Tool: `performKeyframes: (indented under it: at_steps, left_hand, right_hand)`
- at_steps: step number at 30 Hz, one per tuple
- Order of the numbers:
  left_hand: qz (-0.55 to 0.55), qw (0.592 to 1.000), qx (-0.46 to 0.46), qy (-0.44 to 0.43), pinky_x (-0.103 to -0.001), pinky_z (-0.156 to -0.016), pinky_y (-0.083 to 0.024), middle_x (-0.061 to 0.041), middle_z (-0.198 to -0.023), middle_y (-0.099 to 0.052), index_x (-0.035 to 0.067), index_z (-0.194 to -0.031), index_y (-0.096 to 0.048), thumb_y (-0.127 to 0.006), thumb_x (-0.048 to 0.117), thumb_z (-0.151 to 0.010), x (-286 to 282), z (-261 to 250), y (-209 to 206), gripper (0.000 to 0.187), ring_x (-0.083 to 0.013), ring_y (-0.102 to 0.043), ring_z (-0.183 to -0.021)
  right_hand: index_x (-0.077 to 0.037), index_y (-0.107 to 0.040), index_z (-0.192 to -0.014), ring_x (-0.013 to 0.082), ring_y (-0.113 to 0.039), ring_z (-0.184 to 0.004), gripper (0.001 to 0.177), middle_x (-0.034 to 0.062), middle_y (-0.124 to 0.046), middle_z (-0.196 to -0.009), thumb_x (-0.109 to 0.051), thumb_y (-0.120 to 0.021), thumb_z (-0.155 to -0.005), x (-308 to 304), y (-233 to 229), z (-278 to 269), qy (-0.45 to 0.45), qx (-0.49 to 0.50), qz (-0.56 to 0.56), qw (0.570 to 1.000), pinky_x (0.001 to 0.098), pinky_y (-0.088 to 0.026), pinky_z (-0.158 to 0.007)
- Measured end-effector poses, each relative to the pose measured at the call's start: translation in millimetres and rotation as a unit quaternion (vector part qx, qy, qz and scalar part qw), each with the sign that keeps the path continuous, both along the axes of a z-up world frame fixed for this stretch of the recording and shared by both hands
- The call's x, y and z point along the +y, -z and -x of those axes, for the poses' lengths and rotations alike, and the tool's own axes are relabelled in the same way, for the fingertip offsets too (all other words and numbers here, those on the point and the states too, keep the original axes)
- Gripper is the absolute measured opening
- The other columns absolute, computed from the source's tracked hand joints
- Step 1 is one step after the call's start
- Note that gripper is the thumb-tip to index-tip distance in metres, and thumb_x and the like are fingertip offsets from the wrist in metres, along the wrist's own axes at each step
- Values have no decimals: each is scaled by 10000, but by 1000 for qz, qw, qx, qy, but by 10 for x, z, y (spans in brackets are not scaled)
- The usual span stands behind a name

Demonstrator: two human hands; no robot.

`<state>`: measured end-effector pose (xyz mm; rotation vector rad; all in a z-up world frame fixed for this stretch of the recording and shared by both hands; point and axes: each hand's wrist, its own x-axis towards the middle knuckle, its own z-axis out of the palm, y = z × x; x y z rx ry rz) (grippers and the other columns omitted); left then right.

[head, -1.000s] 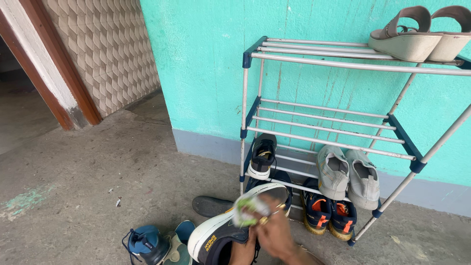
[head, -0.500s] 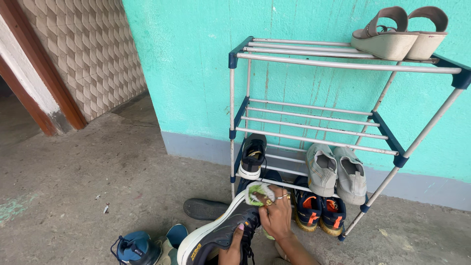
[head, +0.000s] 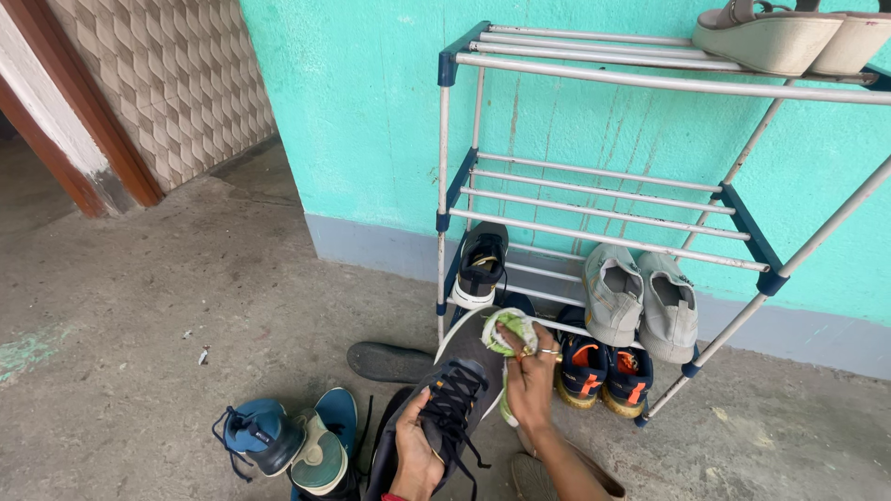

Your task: The person wipes the exterior of several sneakers with a cloth, handling each shoe one at a time. They pick up shoes from the floor and a metal shoe rack, wipe the uppers and soles, then place them back on the rack.

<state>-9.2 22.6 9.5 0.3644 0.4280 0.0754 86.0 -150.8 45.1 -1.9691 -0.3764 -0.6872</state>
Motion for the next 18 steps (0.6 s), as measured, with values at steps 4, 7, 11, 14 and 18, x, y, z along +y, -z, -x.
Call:
performKeyframes:
  at_steps: [4, 7, 11, 14, 18]
  left_hand:
    - [71, 996, -6, -44, -457, -978, -539, -189, -1157, -717, -54, -1168, -655, -563, 276, -932, 45, -40, -218, 417, -319, -704, -1024]
    - [123, 991, -32, -46, -462, -992, -519, -199, -1173, -708, -50, -1161, -662, -510, 299, -930, 115, -55, -250, 446, -331, -682, -1058]
    - [158, 980, -53, -105, -480, -1051, -487, -185, -1208, -689, -27, -1168, -647, -474, 292, -969, 149, -68, -183, 414, -328, -650, -1128]
    - [171, 975, -40, -139, -488, -1060, -469, -172, -1213, -691, 0, -1174, -653, -444, 309, -976, 240, -56, -153, 423, -324, -641, -1141]
    - [212, 961, -61, -167, -464, -1063, -484, -139, -1236, -690, 32, -1191, -661, -443, 304, -995, 327, -149, -146, 400, -293, -648, -1164]
  right_hand:
    - [-140, -728, -1302, 358, -486, -1304, 632, 183, -504, -1413, 133, -536, -765, 329, 21, 314, -35, -77, 44, 995, 436, -348, -1122]
    - [-87, -684, -1341, 370, -465, -1342, 640, 197, -478, -1462, 143, -548, -760, 490, 222, 602, -95, -28, 19, 995, 423, -327, -1128]
    - [-59, -725, -1280, 302, -609, -1178, 595, 215, -533, -1419, 163, -538, -760, 556, 724, 765, -144, 37, -83, 985, 355, -460, -955]
    - [-51, -795, -1105, 231, -712, -892, 474, 174, -661, -1304, 147, -553, -748, 436, 1229, 636, -161, 114, -114, 974, 306, -523, -720]
    - [-66, -804, -1299, 263, -484, -669, 480, 427, -702, -957, 84, -561, -913, 145, 1918, 424, -83, 415, -205, 883, 381, -380, -635]
